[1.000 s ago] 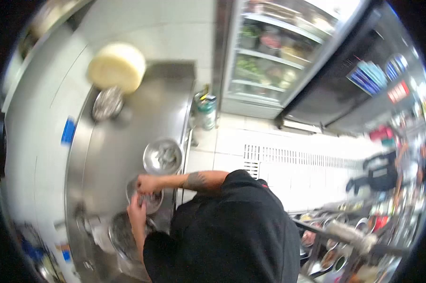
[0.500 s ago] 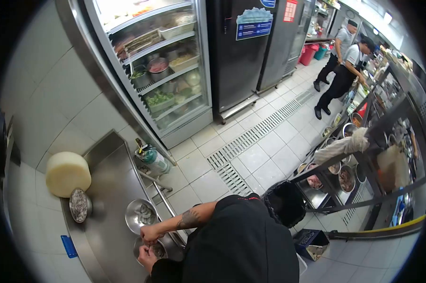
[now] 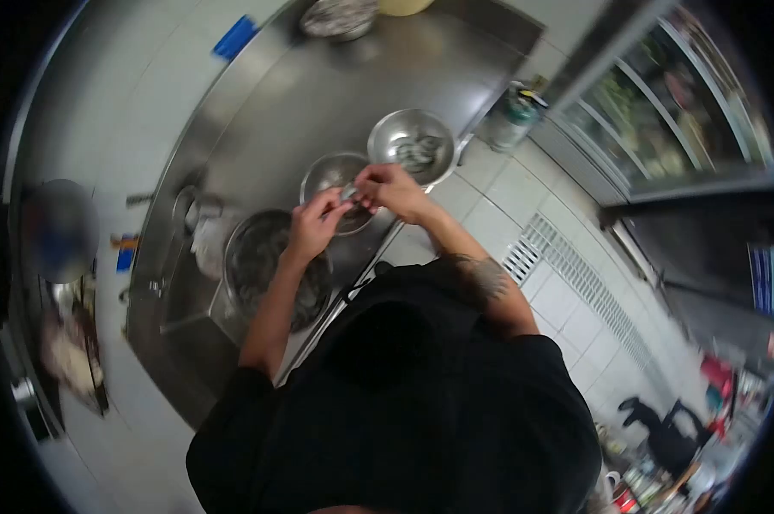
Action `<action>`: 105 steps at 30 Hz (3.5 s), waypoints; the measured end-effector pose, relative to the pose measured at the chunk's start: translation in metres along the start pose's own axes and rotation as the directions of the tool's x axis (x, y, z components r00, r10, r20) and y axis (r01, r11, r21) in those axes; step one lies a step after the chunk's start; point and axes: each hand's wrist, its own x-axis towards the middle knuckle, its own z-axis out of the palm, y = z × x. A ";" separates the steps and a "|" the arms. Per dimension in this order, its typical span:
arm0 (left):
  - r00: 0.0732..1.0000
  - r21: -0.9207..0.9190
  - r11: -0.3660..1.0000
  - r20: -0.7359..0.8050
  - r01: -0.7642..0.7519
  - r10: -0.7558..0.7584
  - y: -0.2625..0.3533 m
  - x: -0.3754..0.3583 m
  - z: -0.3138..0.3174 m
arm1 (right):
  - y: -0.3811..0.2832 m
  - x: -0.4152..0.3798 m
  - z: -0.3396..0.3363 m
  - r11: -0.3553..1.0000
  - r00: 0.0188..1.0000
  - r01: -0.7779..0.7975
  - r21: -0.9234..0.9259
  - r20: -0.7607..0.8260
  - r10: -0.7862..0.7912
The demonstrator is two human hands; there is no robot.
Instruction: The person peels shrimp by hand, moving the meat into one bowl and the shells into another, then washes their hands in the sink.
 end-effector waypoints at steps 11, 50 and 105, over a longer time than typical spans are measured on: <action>0.996 0.146 0.985 0.019 -0.090 0.088 0.013 0.004 -0.019 | -0.035 0.020 0.013 0.998 0.956 -0.002 -0.059 0.291 0.019; 1.000 0.060 0.998 -0.003 0.015 -0.015 -0.001 -0.002 -0.005 | -0.037 0.057 -0.002 0.963 0.917 -0.071 -0.261 0.362 0.166; 0.980 0.177 0.964 -0.012 0.199 -0.200 -0.043 -0.022 -0.027 | -0.043 0.061 -0.078 0.618 0.953 0.294 -0.729 0.273 -0.131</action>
